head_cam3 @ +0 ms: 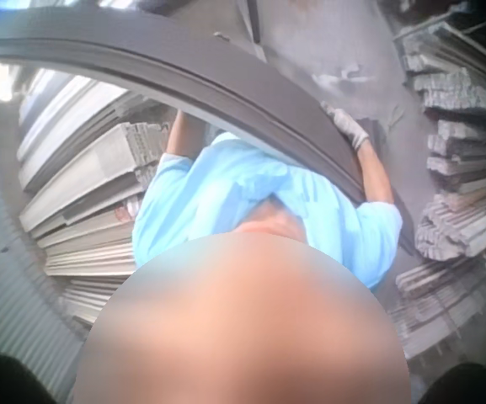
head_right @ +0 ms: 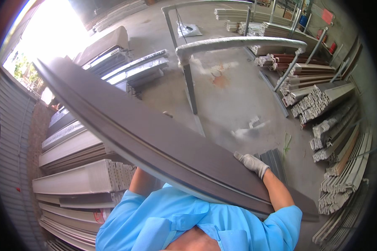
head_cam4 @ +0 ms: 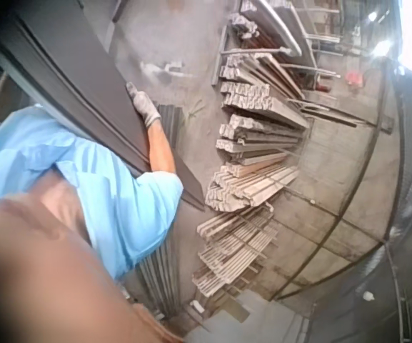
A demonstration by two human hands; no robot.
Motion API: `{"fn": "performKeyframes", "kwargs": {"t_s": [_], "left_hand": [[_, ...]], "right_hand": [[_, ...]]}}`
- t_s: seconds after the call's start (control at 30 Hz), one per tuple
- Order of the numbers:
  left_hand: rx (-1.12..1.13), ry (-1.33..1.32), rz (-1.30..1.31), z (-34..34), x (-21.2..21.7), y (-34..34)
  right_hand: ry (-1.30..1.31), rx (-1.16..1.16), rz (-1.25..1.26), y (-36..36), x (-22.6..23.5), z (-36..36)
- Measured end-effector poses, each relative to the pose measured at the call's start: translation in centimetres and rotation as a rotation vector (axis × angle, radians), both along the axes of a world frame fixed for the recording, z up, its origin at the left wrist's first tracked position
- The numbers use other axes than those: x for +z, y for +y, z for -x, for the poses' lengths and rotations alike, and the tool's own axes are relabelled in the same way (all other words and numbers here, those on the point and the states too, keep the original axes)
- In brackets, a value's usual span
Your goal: The person wipes the surface of large flat panels with a cloth, then uses a blue utility knife to scrape or trim edges. They handle multiple panels, moving them between a workbench and a storage rack, and repeat the wiping and scraping steps on each panel.
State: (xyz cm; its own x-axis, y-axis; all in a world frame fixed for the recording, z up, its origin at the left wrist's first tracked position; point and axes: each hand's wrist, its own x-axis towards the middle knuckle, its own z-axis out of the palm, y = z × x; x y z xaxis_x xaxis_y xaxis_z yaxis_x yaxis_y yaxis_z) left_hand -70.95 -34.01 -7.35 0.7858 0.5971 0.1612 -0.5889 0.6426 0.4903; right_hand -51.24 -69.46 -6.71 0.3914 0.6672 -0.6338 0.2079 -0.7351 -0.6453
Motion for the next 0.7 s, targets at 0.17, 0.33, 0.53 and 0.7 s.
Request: {"fn": "performKeyframes", "kwargs": {"t_s": [0.17,0.33,0.53,0.7], "left_hand": [[-0.116,0.120,0.022,-7.7,0.3,8.7],[-0.225,0.166,0.045,-13.7,-1.5,17.4],[-0.370,0.217,0.072,-20.9,-2.7,23.9],[-0.496,0.209,0.074,-30.5,-3.0,27.7]], "right_hand": [[-0.149,-0.207,-0.050,6.6,1.4,-4.4],[-0.305,-0.410,0.051,11.9,3.0,-7.4],[-0.498,-0.696,0.093,17.8,6.4,-10.1],[-0.616,-0.794,0.165,21.4,8.5,-13.6]]}}
